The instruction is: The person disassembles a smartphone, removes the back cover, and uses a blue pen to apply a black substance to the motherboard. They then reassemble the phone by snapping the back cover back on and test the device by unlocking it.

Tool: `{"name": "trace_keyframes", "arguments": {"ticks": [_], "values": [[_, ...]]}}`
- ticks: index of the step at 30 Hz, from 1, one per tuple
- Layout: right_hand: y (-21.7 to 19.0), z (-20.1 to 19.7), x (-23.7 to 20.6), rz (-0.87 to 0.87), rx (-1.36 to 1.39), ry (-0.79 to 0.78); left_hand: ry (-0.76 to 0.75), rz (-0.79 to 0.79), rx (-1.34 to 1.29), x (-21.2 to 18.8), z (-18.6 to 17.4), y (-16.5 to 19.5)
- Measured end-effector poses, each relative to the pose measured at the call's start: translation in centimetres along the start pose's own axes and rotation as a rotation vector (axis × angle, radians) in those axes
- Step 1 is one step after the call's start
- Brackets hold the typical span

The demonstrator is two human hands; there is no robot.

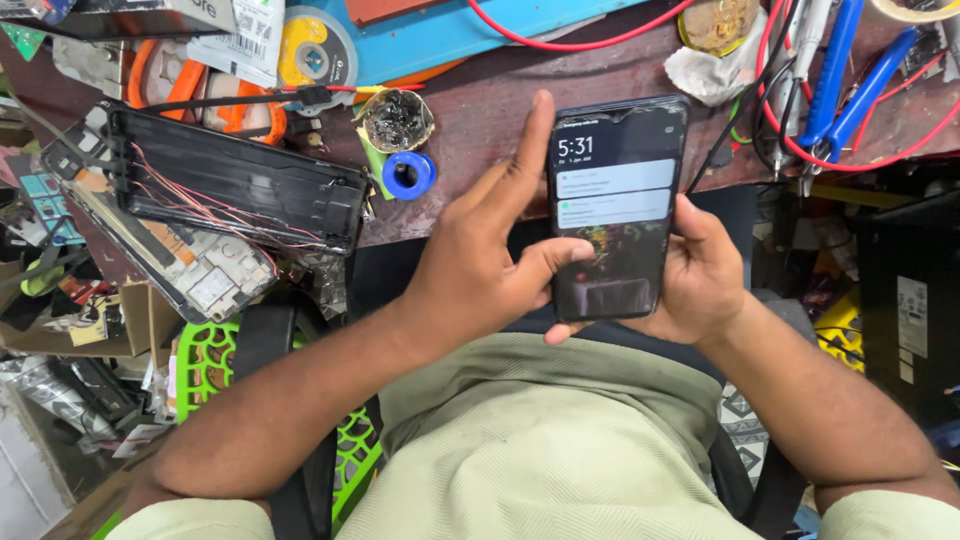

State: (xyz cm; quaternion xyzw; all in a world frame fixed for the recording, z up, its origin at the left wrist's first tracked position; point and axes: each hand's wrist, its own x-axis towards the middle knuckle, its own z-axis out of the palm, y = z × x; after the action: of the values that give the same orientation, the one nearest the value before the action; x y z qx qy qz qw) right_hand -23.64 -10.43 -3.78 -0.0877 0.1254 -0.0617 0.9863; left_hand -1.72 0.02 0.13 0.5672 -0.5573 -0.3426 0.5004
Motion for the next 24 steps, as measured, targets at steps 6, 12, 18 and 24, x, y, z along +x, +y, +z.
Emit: {"name": "trace_keyframes", "arguments": {"ticks": [6, 12, 18, 24], "values": [[0.0, -0.4, 0.0, -0.011, -0.057, -0.078, -0.03, -0.029, -0.026, 0.0, -0.1, -0.6], [-0.7, -0.4, 0.1, -0.018, -0.095, -0.066, -0.069, 0.097, 0.01, 0.5, -0.5, 0.5], [-0.3, -0.6, -0.2, -0.026, -0.199, 0.007, 0.018, 0.137, 0.129, 0.0, 0.0, 0.6], [0.0, -1.2, 0.1, -0.003, -0.191, -0.112, 0.032, -0.09, 0.043, -0.4, -0.1, 0.7]]}}
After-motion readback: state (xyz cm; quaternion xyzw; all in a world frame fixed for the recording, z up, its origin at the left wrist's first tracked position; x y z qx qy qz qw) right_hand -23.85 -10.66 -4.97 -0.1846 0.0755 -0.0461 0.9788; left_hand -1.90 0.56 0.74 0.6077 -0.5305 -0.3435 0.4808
